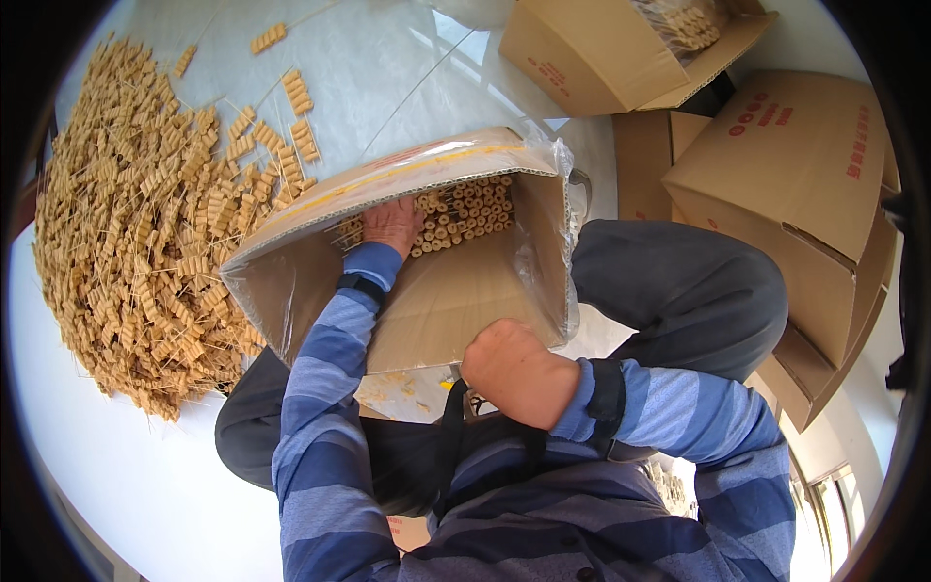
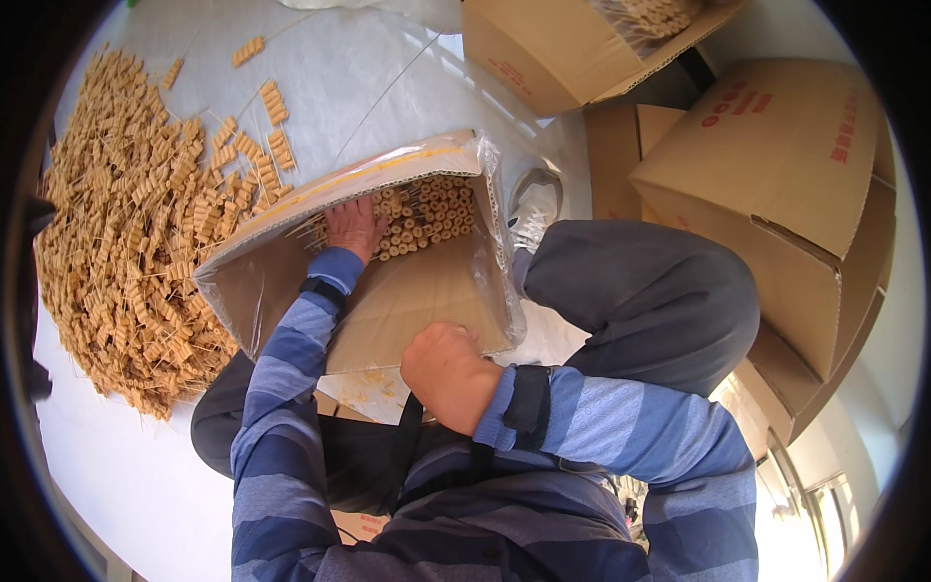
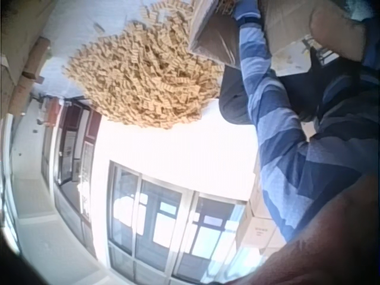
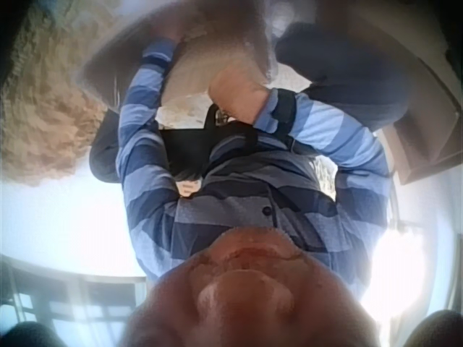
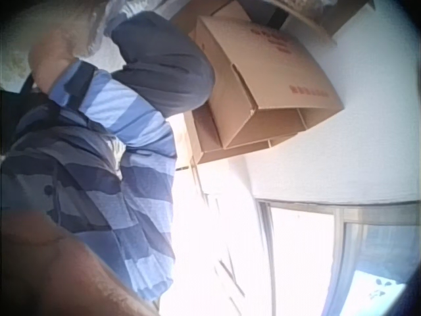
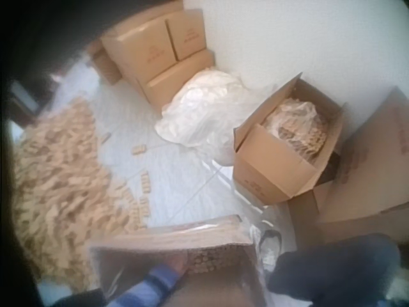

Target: The person sits on the floor and repeatedly picks up small cylindrical snacks and wooden skewers, threads the snacks onto the skewers, and places the completed skewers into a cardboard box. The person handles the snacks and skewers by hand and arranges them in the box.

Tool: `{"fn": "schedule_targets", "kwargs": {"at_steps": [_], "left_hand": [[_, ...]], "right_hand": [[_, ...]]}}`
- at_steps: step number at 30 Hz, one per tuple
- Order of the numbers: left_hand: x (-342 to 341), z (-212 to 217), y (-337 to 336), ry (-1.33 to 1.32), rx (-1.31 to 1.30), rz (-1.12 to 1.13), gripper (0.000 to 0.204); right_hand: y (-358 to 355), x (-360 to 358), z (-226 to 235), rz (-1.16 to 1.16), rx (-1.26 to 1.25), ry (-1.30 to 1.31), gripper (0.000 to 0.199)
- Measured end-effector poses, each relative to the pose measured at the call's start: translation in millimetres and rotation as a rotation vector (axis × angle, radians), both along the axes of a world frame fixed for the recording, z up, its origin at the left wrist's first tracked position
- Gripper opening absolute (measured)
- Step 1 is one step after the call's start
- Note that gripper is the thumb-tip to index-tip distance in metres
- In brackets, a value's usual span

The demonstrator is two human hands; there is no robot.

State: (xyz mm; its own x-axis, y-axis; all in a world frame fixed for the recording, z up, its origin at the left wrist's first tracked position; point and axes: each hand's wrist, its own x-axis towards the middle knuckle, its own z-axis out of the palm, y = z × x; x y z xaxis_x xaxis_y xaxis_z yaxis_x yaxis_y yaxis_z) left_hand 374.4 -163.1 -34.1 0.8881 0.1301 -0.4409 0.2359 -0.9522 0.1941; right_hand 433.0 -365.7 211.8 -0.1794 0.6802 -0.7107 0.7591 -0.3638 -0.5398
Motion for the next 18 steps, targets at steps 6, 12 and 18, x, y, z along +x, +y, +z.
{"fn": "schedule_targets", "kwargs": {"at_steps": [6, 12, 18], "left_hand": [[3, -7, -3, 0.042, -0.069, 0.052, 0.067], [4, 4, -8, 0.049, -0.080, -0.080, 0.067], [8, 10, -6, -0.333, 0.111, -0.274, 0.066]], "right_hand": [[-6, -4, 2, 0.066, 0.165, -0.092, 0.008], [2, -2, -8, 0.089, 0.104, -0.005, 0.024], [1, -7, -7, 0.100, 0.139, -0.052, 0.025]]}}
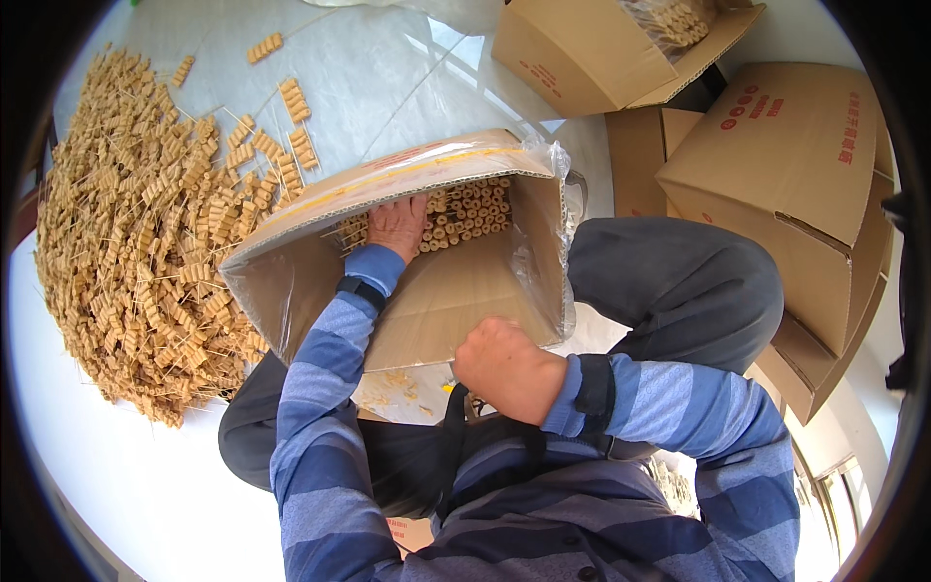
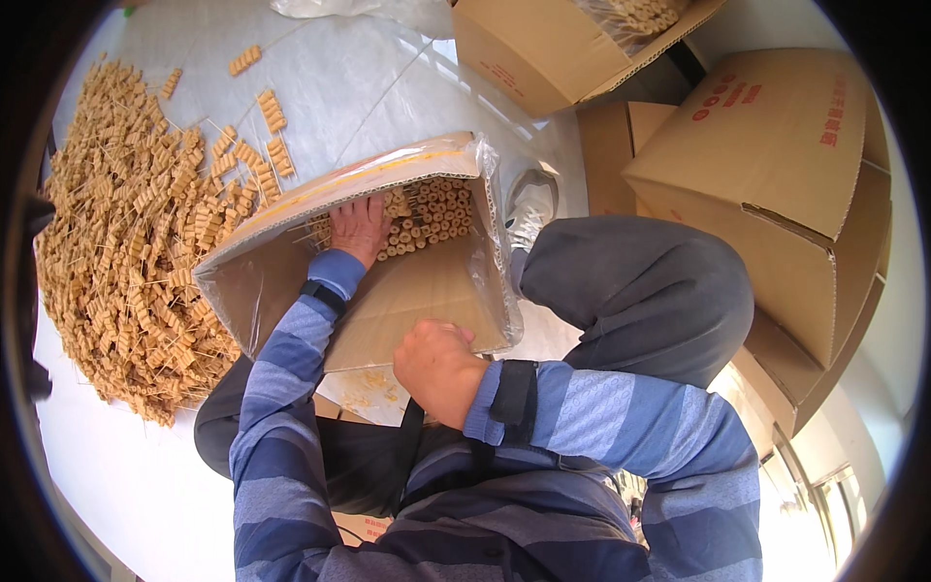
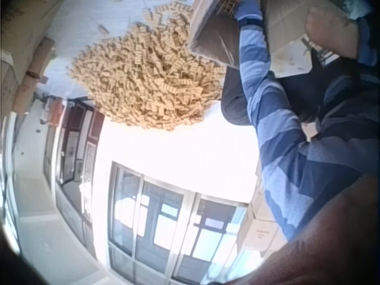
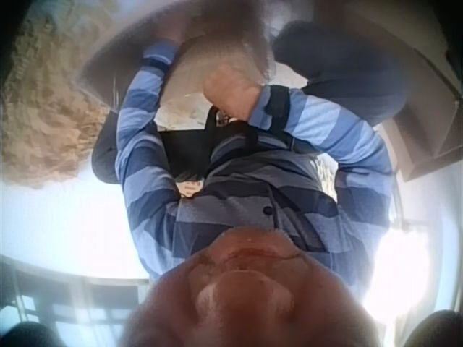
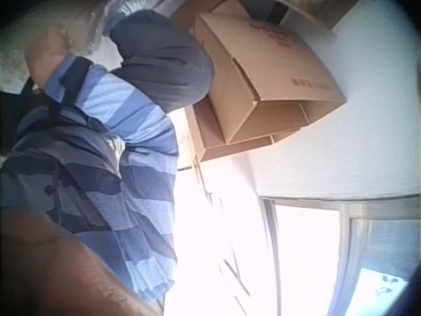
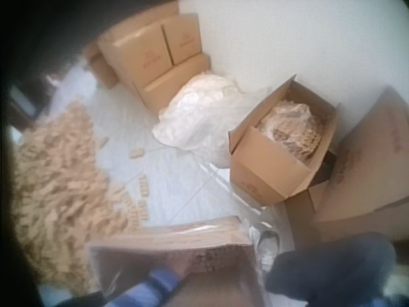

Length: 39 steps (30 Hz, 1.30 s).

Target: The person sits on the floor and repeatedly picks up small cylindrical snacks and wooden skewers, threads the snacks onto the skewers, and places the completed skewers into a cardboard box. The person handles the snacks and skewers by hand and arranges them in the box.

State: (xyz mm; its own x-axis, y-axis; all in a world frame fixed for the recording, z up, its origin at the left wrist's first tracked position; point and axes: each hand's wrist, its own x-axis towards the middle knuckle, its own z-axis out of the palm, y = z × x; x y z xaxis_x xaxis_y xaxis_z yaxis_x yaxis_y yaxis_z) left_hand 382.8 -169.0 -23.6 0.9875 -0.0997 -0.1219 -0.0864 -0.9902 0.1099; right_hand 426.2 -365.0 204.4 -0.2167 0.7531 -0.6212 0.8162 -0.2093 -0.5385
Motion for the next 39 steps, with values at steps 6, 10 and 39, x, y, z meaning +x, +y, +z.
{"fn": "schedule_targets", "kwargs": {"at_steps": [6, 10, 39], "left_hand": [[6, -15, 11, -0.085, 0.102, -0.009, 0.061], [4, -32, 13, -0.062, 0.109, 0.007, 0.054], [51, -2, 33, 0.367, -0.068, 0.024, 0.077]], "right_hand": [[3, -2, 4, 0.029, -0.012, -0.028, 0.023], [2, -2, 2, 0.004, -0.010, 0.014, 0.021], [16, 41, 19, -0.087, 0.109, -0.138, 0.003]]}}
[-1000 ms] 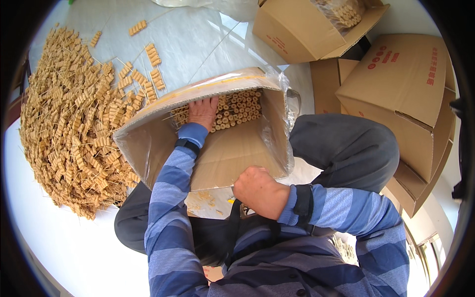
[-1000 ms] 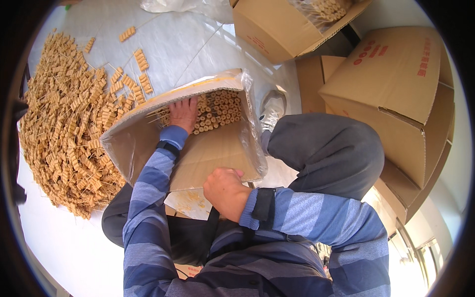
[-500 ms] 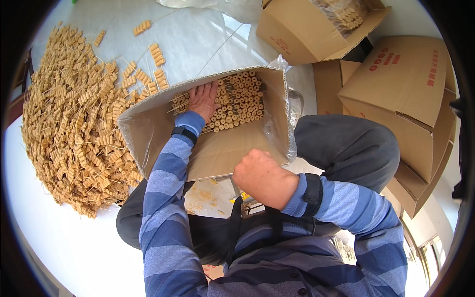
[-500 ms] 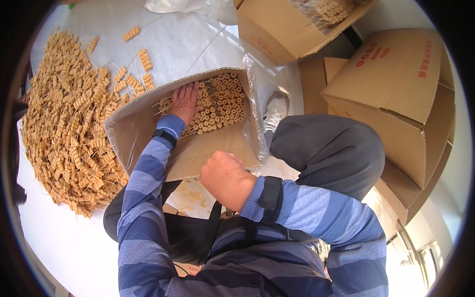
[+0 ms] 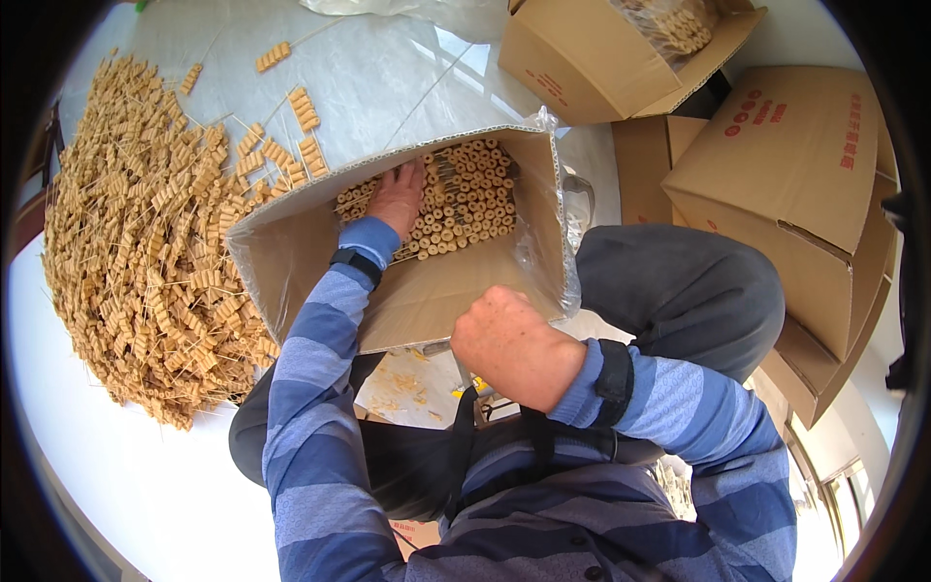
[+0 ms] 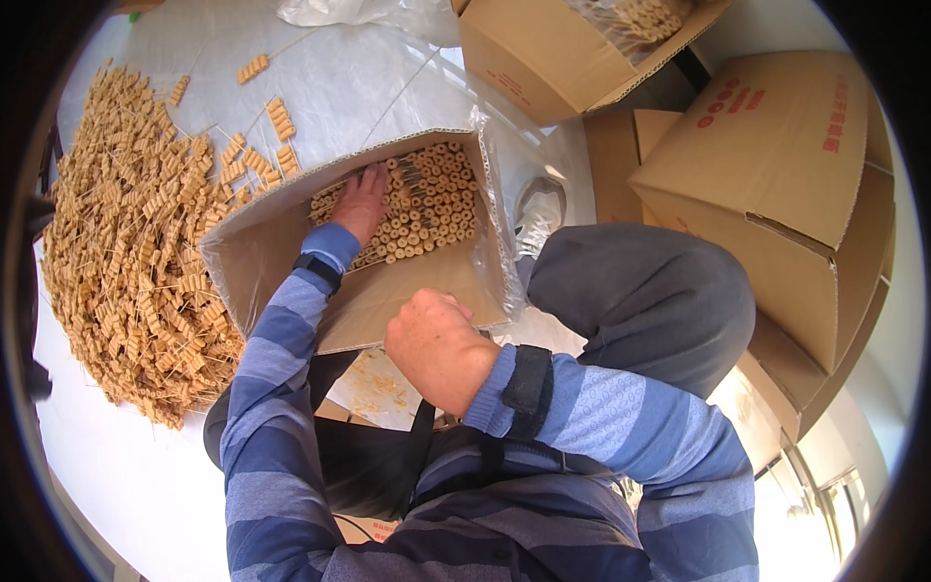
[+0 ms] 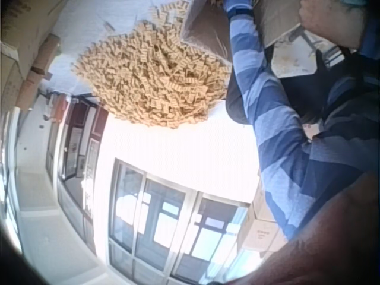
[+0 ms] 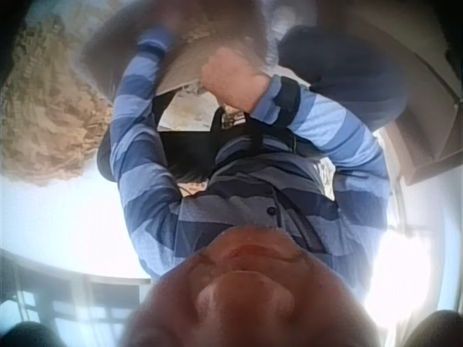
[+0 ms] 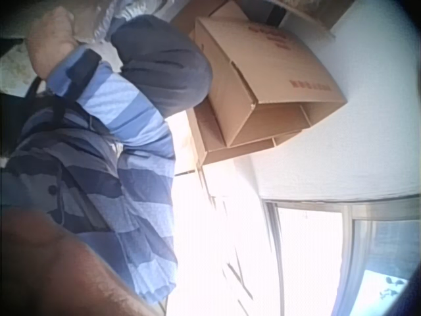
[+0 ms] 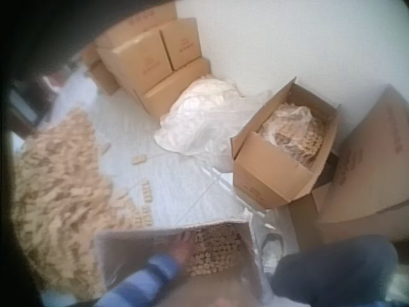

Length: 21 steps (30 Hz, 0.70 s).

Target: The person sits on the floor and repeatedly picks up small cylindrical snacks and wooden skewers, threads the snacks onto the skewers, and places the completed skewers into a cardboard box. The person handles the snacks and skewers by hand and arranges them in the box.

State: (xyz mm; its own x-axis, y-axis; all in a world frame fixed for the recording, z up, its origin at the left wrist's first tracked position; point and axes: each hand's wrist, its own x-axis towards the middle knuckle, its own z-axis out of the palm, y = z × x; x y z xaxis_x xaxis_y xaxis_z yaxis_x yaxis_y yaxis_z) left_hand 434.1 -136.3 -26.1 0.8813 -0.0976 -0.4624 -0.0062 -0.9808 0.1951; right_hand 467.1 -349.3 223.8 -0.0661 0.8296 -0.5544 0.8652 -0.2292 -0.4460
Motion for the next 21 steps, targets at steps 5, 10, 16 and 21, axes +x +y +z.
{"fn": "schedule_targets", "kwargs": {"at_steps": [5, 10, 16, 21], "left_hand": [[0, -6, 6, 0.118, -0.071, -0.008, 0.072], [5, -2, -4, 0.206, 0.019, -0.017, 0.075], [0, 23, 14, 0.120, -0.198, 0.048, 0.065], [-15, 20, 38, 0.224, -0.108, 0.195, 0.043]], "right_hand": [[3, 0, -2, -0.036, -0.056, 0.060, 0.005], [3, -1, -1, -0.042, -0.028, 0.032, 0.005], [-5, 28, 1, -0.149, 0.083, 0.216, 0.007], [1, 64, -17, -0.310, 0.045, -0.037, 0.013]]}}
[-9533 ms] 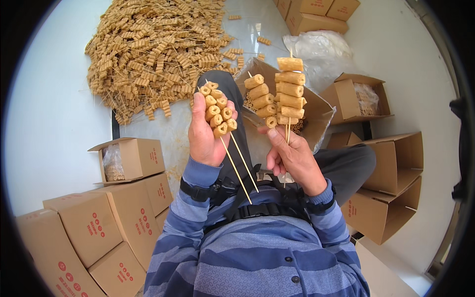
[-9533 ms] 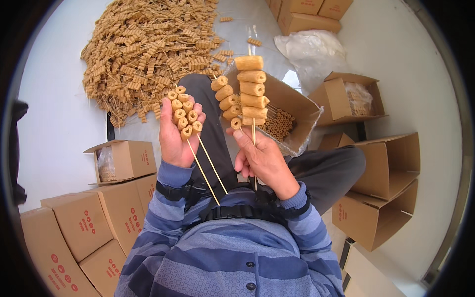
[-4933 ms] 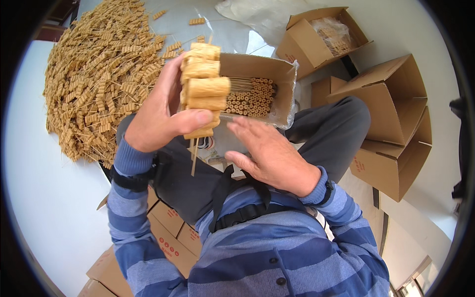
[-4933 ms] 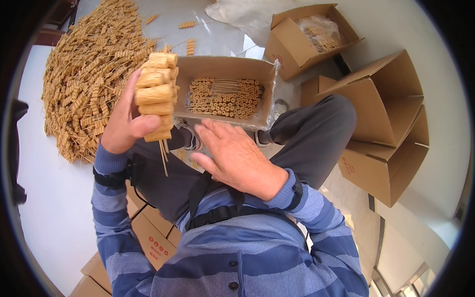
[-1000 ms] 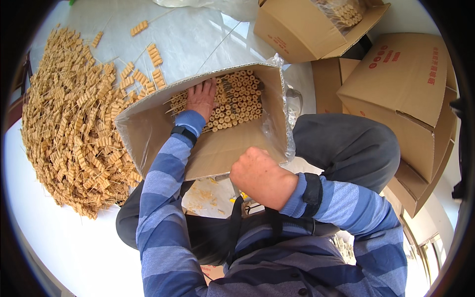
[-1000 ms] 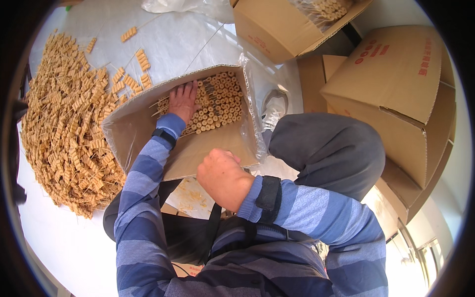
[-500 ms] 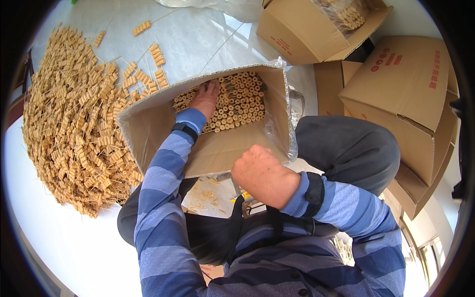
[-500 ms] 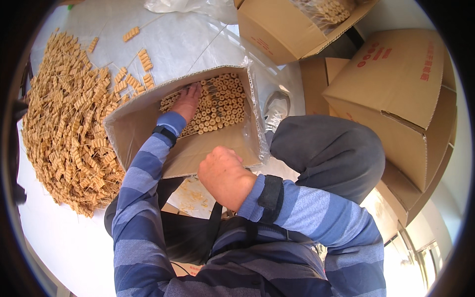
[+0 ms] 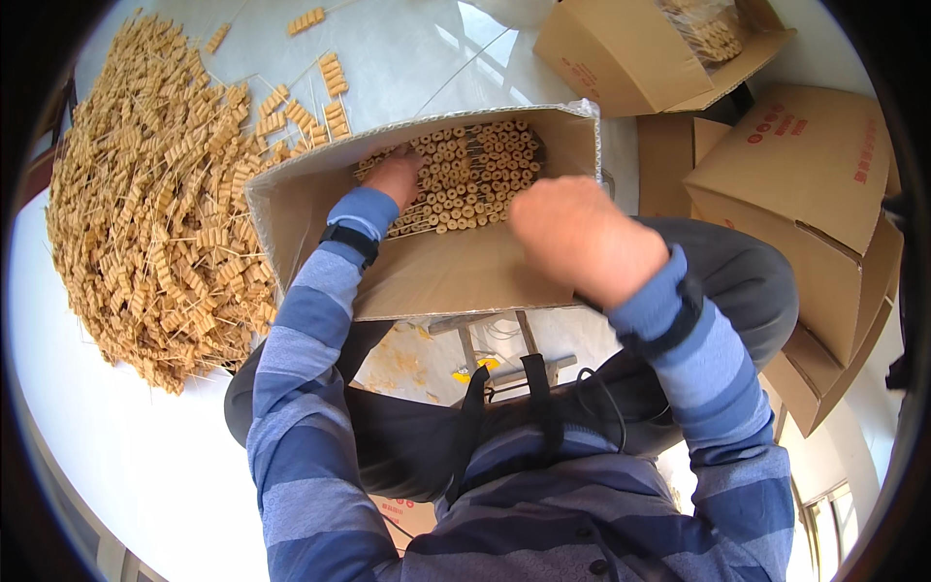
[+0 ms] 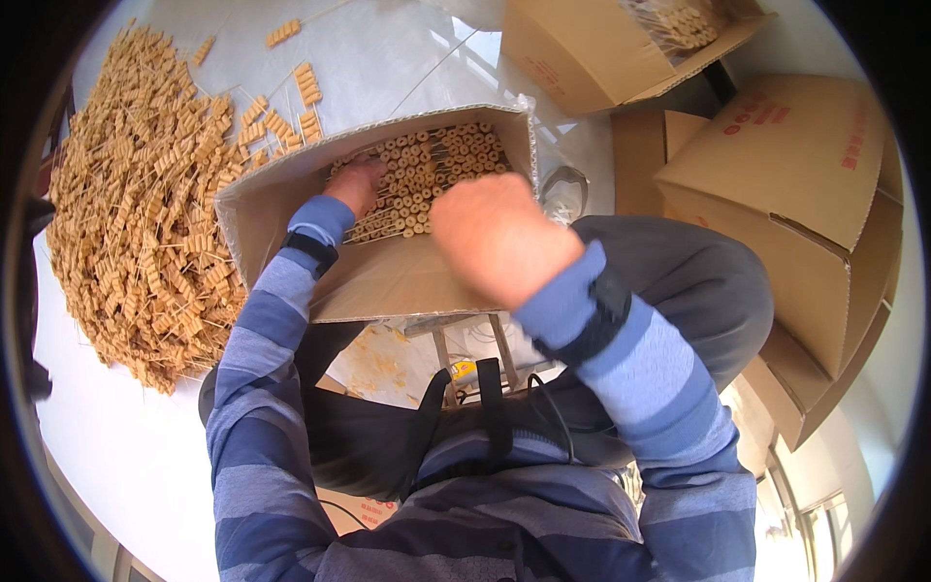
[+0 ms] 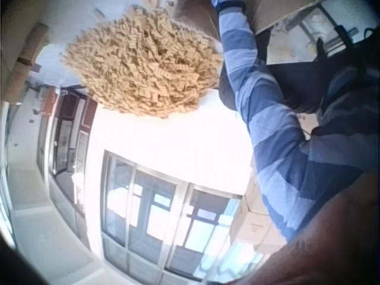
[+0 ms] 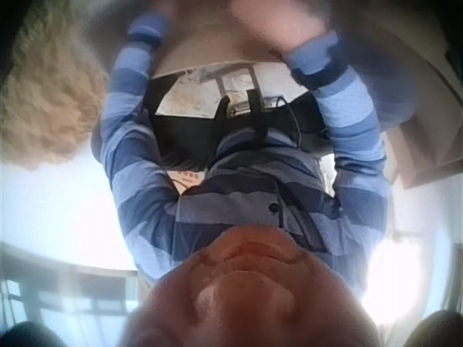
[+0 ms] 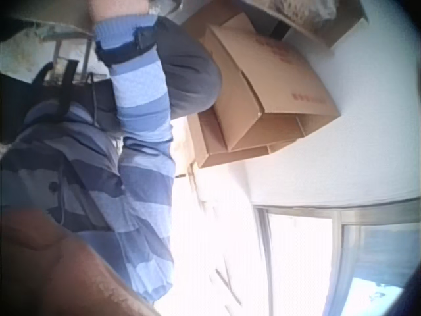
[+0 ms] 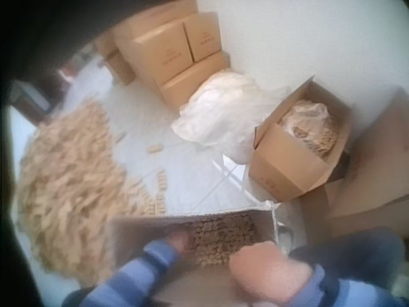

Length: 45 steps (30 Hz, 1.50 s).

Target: The person sits on the floor and repeatedly picks up small cylindrical snacks and wooden skewers, threads the snacks onto the skewers, and places the completed skewers into a cardboard box. The person handles the snacks and skewers by hand and arranges them in the box.

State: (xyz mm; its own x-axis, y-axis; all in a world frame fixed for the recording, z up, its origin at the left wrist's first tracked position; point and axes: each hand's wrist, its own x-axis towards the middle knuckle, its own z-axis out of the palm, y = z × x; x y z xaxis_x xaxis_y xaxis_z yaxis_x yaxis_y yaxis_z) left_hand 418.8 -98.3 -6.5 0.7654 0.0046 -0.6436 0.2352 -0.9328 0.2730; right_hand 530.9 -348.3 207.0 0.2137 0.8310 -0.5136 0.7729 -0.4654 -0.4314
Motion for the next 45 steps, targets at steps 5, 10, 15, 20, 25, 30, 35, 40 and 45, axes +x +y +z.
{"fn": "schedule_targets", "kwargs": {"at_steps": [5, 10, 15, 20, 25, 30, 35, 40, 45], "left_hand": [[-27, -30, 24, 0.291, -0.012, -0.124, 0.028], [-48, -49, 8, 0.195, -0.005, 0.072, 0.030], [-49, -48, -6, 0.099, -0.082, 0.336, 0.027], [-60, -53, -10, 0.084, -0.150, 0.365, 0.025], [-71, -62, -14, 0.028, -0.106, 0.291, 0.028], [-65, -63, -17, 0.117, -0.059, 0.270, 0.025], [-61, -61, -9, 0.165, -0.204, 0.345, 0.020], [-60, -67, -2, 0.219, -0.275, 0.379, 0.017], [-66, -76, 1, 0.169, -0.265, 0.335, 0.016]], "right_hand": [[43, 20, -71, -0.203, -0.311, 0.059, 0.021], [85, 28, -134, -0.206, -0.550, 0.198, 0.029], [86, 18, -186, -0.364, -0.426, 0.111, 0.040], [76, 0, -237, -0.169, -0.392, -0.068, 0.042], [74, -9, -259, -0.473, -0.315, 0.026, 0.024], [72, -16, -266, -0.340, -0.339, 0.025, 0.016], [64, -17, -273, -0.367, -0.430, 0.237, 0.017], [55, -19, -281, -0.421, -0.306, 0.287, 0.021], [48, -20, -291, -0.187, -0.183, 0.108, 0.025]]}}
